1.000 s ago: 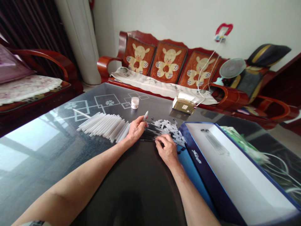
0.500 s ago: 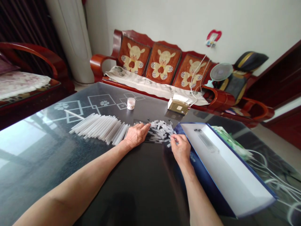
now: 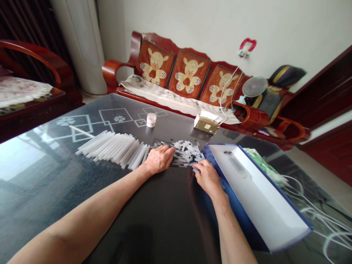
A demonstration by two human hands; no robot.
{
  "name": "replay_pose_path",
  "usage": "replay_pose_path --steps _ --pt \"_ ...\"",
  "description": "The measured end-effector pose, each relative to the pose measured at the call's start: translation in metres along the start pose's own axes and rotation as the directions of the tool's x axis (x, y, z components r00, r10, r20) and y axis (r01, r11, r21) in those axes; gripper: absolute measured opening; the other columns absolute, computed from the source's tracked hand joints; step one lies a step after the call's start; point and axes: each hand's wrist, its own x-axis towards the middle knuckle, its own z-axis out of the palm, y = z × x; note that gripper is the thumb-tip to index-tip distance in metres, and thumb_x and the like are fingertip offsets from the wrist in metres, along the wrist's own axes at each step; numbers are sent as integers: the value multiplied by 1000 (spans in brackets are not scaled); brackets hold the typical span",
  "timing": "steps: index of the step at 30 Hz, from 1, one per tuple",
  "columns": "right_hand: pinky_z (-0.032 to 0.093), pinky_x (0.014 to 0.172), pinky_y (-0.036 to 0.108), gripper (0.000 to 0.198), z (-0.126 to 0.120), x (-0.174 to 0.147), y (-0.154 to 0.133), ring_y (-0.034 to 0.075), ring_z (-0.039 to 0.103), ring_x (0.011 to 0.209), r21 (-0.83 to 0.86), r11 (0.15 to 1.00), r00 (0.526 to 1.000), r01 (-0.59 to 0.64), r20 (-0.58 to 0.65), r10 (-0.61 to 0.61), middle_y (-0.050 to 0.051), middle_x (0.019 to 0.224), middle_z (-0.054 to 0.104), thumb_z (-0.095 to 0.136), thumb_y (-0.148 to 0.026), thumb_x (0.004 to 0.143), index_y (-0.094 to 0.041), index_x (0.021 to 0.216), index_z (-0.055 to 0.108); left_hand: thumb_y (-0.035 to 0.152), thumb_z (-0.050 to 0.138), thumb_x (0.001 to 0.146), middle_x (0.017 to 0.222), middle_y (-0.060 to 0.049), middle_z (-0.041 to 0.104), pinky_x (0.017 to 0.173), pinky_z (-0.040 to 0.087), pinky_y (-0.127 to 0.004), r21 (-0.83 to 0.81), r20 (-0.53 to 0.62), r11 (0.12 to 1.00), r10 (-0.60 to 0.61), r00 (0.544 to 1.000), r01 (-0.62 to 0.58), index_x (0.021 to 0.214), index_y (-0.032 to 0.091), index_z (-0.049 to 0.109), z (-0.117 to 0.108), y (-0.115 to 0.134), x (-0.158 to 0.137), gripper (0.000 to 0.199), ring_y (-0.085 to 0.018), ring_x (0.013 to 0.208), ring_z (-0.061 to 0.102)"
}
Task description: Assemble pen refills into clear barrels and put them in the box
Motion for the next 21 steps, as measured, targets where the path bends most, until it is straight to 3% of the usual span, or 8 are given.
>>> replay_pose_path --steps 4,6,8,11,13,15,18,21 --pt "49 80 36 15 -3 4 -3 22 59 86 54 999 1000 4 -22 -2 8 94 62 58 -15 78 -23 82 70 32 35 97 81 -7 63 64 47 -26 -7 -3 1000 17 1000 -17 109 16 61 -1 1 0 33 -18 76 62" --pt "48 83 37 12 -4 8 -8 22 59 88 205 979 995 2 -102 19 8 96 62 57 -18 79 -21 84 68 32 35 98 81 -6 63 64 48 -25 -12 -1 1000 22 1000 -22 109 16 61 -1 1 0 32 -17 76 62" --pt "49 83 36 11 1 11 -17 20 60 86 447 893 971 -54 -187 152 7 95 64 57 -24 81 -20 88 65 32 35 98 80 -5 63 65 48 -24 -21 11 999 24 1000 -24 111 17 61 -1 2 0 33 -16 75 62" --pt "52 74 32 22 15 15 -38 16 62 77 840 511 890 -183 -79 449 3 87 65 62 -36 80 -20 96 61 32 34 98 82 -5 63 64 48 -24 -37 39 999 37 999 -36 120 18 57 -1 4 -1 34 -15 74 63" --pt "53 71 29 33 25 16 -51 14 63 75 965 168 848 -201 86 524 -1 86 64 68 -39 76 -22 103 60 31 34 98 83 -4 63 62 49 -24 -48 65 998 51 997 -48 123 19 55 -1 6 -1 35 -15 74 63" --pt "54 71 27 40 31 16 -59 12 64 75 977 -93 824 -192 212 525 -2 85 65 74 -38 70 -23 105 60 31 34 98 83 -4 63 62 49 -24 -62 96 996 65 993 -60 123 19 55 -1 7 -2 35 -16 74 63" --pt "54 71 25 41 33 16 -63 12 66 76 939 -283 801 -195 319 506 -2 81 66 80 -34 63 -22 98 63 30 35 98 84 -5 64 64 50 -25 -84 142 994 85 986 -74 121 18 56 -2 9 -2 34 -16 76 64" --pt "55 70 23 42 32 17 -61 11 66 76 920 -346 788 -184 349 508 -2 80 68 83 -33 59 -21 94 64 30 34 98 84 -5 64 64 50 -26 -85 177 993 94 980 -80 117 17 57 -4 13 -1 33 -17 77 65"
